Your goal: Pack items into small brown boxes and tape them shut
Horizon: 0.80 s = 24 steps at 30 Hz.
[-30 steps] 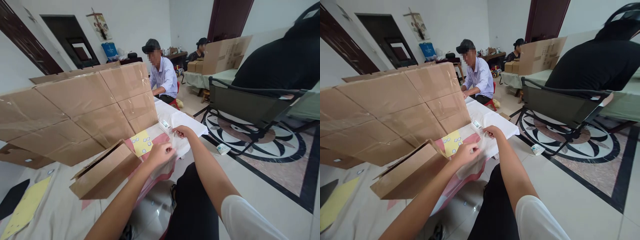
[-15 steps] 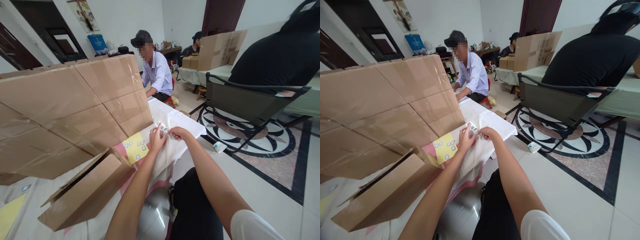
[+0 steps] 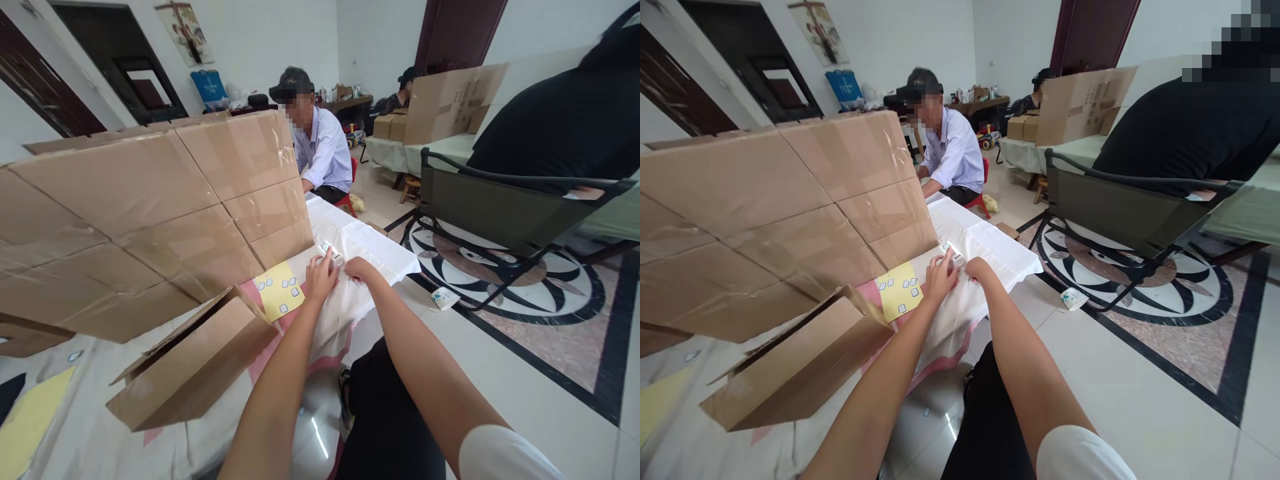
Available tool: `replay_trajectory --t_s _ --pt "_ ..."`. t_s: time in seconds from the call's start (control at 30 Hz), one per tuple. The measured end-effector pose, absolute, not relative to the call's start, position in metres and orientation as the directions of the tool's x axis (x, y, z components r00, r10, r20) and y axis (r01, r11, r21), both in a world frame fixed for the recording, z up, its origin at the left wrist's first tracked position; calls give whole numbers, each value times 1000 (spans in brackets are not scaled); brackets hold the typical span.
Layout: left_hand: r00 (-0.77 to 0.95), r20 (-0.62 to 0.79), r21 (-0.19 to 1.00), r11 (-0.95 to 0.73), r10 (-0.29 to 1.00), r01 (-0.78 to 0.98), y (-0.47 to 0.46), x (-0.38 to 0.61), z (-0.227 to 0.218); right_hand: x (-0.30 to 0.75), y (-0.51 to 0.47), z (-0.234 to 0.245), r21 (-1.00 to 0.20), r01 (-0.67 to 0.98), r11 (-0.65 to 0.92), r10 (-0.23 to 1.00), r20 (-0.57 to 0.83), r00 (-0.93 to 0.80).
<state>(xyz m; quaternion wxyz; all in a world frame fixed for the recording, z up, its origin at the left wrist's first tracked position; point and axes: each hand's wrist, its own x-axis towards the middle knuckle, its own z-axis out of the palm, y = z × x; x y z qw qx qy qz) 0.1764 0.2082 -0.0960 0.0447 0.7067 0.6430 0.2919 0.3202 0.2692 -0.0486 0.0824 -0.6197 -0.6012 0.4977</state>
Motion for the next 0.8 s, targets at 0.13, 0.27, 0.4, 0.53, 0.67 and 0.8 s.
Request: replay_trajectory --t_s 0.13,0.27,0.4,0.53,0.67,0.8 --pt "18 354 422 -177 935 889 204 177 -92 322 258 -42 -658 698 -284 849 -511 -136" --pt "34 335 403 -176 942 898 202 178 -88 333 246 -32 -732 638 -237 896 -419 -148" --pt "35 311 393 -162 950 905 201 183 -81 328 239 -9 -847 524 -87 947 -233 -220" --pt "91 292 365 -198 952 910 161 175 -67 302 223 24 -920 378 107 946 -23 -322" --pt "297 363 202 -386 883 900 52 129 -43 271 193 51 -955 208 213 879 94 -468" --pt "375 597 -154 -356 710 921 -58 51 1 240 150 69 -957 64 282 749 178 -638"
